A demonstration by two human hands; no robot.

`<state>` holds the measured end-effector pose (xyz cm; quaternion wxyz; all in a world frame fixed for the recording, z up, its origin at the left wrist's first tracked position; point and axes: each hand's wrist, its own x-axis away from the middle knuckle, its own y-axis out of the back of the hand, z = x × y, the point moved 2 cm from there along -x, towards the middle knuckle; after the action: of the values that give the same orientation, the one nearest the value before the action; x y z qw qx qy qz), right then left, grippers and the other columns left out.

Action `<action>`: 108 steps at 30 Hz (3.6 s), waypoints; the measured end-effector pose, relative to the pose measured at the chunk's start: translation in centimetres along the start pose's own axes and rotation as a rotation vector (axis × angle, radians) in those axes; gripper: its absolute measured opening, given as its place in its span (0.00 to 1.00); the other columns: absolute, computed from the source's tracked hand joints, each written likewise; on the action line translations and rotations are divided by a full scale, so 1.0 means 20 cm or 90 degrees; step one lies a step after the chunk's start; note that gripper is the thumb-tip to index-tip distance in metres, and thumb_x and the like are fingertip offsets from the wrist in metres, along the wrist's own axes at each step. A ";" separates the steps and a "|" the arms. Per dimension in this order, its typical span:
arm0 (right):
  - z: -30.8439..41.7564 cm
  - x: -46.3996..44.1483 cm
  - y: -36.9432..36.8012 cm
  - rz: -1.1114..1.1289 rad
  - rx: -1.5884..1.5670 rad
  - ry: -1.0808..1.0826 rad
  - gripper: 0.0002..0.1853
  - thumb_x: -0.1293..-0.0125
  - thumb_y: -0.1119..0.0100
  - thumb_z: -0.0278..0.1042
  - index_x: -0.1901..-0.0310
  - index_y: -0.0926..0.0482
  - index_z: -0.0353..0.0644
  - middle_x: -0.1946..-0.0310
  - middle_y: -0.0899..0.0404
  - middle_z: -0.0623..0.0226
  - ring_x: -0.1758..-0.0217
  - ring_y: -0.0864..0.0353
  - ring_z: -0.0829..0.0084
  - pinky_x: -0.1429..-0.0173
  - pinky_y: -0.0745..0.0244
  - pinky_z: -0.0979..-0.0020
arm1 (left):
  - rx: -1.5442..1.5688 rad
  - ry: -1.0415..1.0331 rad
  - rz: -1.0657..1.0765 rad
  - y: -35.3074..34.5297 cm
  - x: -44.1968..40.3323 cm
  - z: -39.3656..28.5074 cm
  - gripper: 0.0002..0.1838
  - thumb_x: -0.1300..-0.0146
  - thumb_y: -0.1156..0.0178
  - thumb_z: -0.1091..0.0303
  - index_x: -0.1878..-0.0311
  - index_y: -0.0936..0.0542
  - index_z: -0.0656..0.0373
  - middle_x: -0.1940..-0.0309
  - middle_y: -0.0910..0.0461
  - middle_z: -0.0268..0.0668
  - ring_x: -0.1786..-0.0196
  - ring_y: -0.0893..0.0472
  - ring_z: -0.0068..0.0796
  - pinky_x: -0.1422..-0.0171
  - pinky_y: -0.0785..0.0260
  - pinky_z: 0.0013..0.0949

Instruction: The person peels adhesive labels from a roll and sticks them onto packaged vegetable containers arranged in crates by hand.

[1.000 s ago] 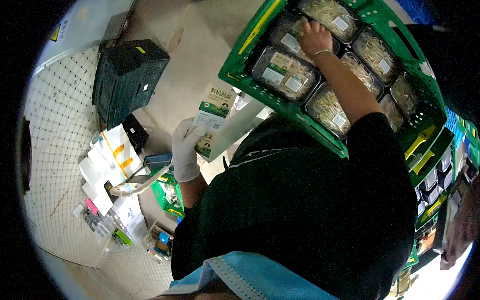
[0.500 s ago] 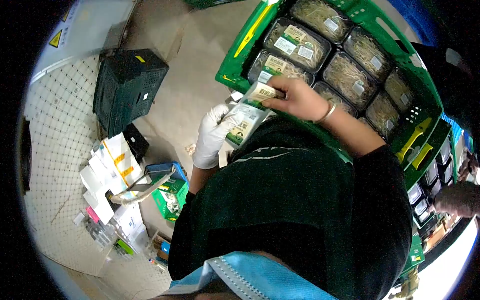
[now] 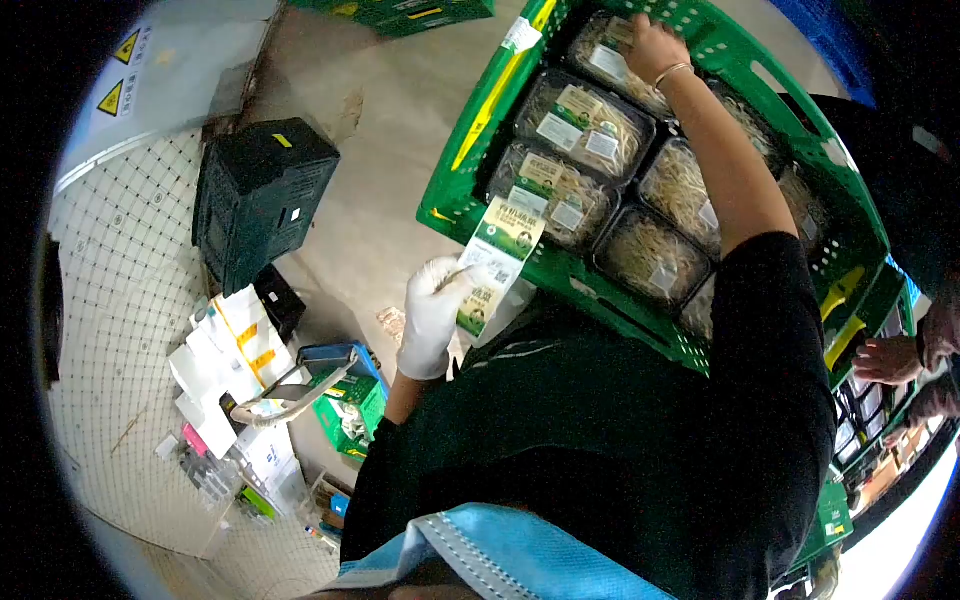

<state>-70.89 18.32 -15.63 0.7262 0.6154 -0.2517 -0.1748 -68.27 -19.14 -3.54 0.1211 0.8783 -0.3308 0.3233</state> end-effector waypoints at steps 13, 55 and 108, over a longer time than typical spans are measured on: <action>0.36 1.02 0.44 0.294 -0.668 0.314 0.14 0.50 0.40 0.35 0.64 0.28 0.36 0.73 0.27 0.55 0.71 0.25 0.61 0.66 0.31 0.68 | -0.034 -0.053 0.134 -0.17 0.01 -0.02 0.12 0.46 0.49 0.81 0.57 0.29 0.67 0.59 0.26 0.40 0.57 0.27 0.22 0.54 0.34 0.24; -0.36 0.98 0.15 0.023 -0.299 0.100 0.16 0.47 0.46 0.42 0.62 0.31 0.39 0.68 0.26 0.54 0.62 0.28 0.56 0.57 0.32 0.63 | -0.142 -0.116 0.142 -0.34 0.13 0.05 0.06 0.49 0.43 0.76 0.67 0.26 0.66 0.72 0.25 0.33 0.70 0.26 0.18 0.67 0.34 0.20; -0.22 1.69 0.58 0.165 -0.583 0.114 0.14 0.51 0.40 0.35 0.64 0.27 0.36 0.77 0.26 0.57 0.73 0.24 0.68 0.67 0.30 0.73 | -0.356 -0.461 0.248 -0.82 0.23 -0.02 0.19 0.53 0.40 0.74 0.55 0.29 0.62 0.61 0.25 0.40 0.60 0.26 0.31 0.52 0.36 0.30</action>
<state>-41.56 4.96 0.26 0.9570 0.2088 -0.1603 -0.1223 -55.03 -8.99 -0.11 0.1665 0.7901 -0.5835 -0.0872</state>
